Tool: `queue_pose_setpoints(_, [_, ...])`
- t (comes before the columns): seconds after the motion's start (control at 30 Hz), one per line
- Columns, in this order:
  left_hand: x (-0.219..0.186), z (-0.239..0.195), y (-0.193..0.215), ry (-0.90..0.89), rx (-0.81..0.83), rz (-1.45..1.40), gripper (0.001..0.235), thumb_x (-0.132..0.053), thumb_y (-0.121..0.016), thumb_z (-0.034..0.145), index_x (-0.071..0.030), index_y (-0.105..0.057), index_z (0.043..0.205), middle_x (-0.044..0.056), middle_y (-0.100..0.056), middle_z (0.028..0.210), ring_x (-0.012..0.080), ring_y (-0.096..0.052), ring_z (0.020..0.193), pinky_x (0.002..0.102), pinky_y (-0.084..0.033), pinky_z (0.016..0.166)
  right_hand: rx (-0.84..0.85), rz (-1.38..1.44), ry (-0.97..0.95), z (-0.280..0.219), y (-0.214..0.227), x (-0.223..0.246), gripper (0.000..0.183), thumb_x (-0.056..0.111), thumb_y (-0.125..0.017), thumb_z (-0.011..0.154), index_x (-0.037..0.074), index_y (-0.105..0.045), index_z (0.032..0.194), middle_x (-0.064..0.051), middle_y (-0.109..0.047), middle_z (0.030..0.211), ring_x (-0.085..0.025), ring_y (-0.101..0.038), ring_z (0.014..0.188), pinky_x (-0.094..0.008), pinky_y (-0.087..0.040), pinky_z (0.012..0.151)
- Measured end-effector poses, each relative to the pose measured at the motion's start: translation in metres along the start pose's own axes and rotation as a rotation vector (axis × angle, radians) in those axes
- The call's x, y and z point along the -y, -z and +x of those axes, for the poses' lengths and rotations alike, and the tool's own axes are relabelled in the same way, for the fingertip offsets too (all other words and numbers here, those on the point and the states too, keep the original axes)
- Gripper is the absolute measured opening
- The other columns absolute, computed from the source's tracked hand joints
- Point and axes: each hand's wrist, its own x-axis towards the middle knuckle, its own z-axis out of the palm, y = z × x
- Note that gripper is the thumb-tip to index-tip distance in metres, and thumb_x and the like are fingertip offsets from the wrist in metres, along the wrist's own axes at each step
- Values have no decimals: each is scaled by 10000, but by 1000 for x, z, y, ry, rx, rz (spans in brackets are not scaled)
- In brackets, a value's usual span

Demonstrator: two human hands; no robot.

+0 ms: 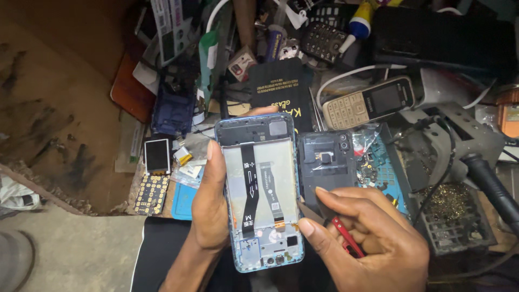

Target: The person uses a red-handled spudger to pry and separate the screen assembly from the phone frame. They repeatedly lift and rotate the device to work along the edges, then set the phone down and continue prying at the top edge.

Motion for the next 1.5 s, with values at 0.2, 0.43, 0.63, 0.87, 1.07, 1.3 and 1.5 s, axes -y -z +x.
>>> queue_pose_setpoints(0.2, [2,-3,-3,66,51,19,714,-493,-277,1083,48,-360,1543,130,-550,1435,204,-568,1311,377,-469,1152,-11,23,-34,2,0,0,327,-32,-811,781,-65,-740,1098,-154,-730,1106,-140,-774,908,-224,-629,759])
queue_pose_setpoints(0.43, [6,-6,-6,93,101,-16,705,-493,-280,1124,37,-355,1582,169,-576,1371,234,-592,1243,396,-494,1104,-119,-11,-133,7,-1,4,322,-64,-796,740,-87,-733,1055,-164,-738,1065,-177,-797,889,-274,-623,761])
queue_pose_setpoints(0.63, [6,-9,-9,99,102,-34,715,-513,-292,1115,15,-324,1596,193,-575,1377,266,-600,1264,414,-494,1123,-48,-12,-11,6,-3,3,340,-49,-817,773,-93,-733,1100,-163,-731,1074,-151,-758,875,-223,-616,704])
queue_pose_setpoints(0.87, [11,-11,-9,154,118,-84,728,-522,-289,1104,0,-298,1611,185,-557,1409,254,-579,1294,408,-478,1139,-88,-49,-113,8,-6,4,311,-59,-797,744,-89,-743,1048,-161,-748,1023,-164,-782,853,-247,-630,688])
queue_pose_setpoints(1.07, [16,-12,-6,191,87,-92,746,-532,-288,1089,-1,-286,1612,181,-555,1417,248,-581,1286,402,-486,1113,-110,-20,-143,6,-9,3,275,-62,-787,749,-80,-752,1021,-153,-754,1019,-174,-795,855,-278,-613,690])
queue_pose_setpoints(1.3, [17,-13,-5,175,110,-90,751,-540,-295,1090,-16,-269,1627,178,-556,1403,242,-588,1273,399,-494,1111,-93,96,-151,5,-8,-3,251,-55,-775,825,-65,-759,1075,-145,-749,1020,-147,-778,772,-233,-571,541])
queue_pose_setpoints(1.5, [19,-10,-5,107,103,-48,735,-528,-297,1105,-15,-297,1630,188,-548,1395,238,-581,1278,406,-498,1109,-119,73,-300,6,-8,-6,210,-54,-776,760,-60,-777,970,-145,-750,880,-128,-702,556,-228,-529,399])
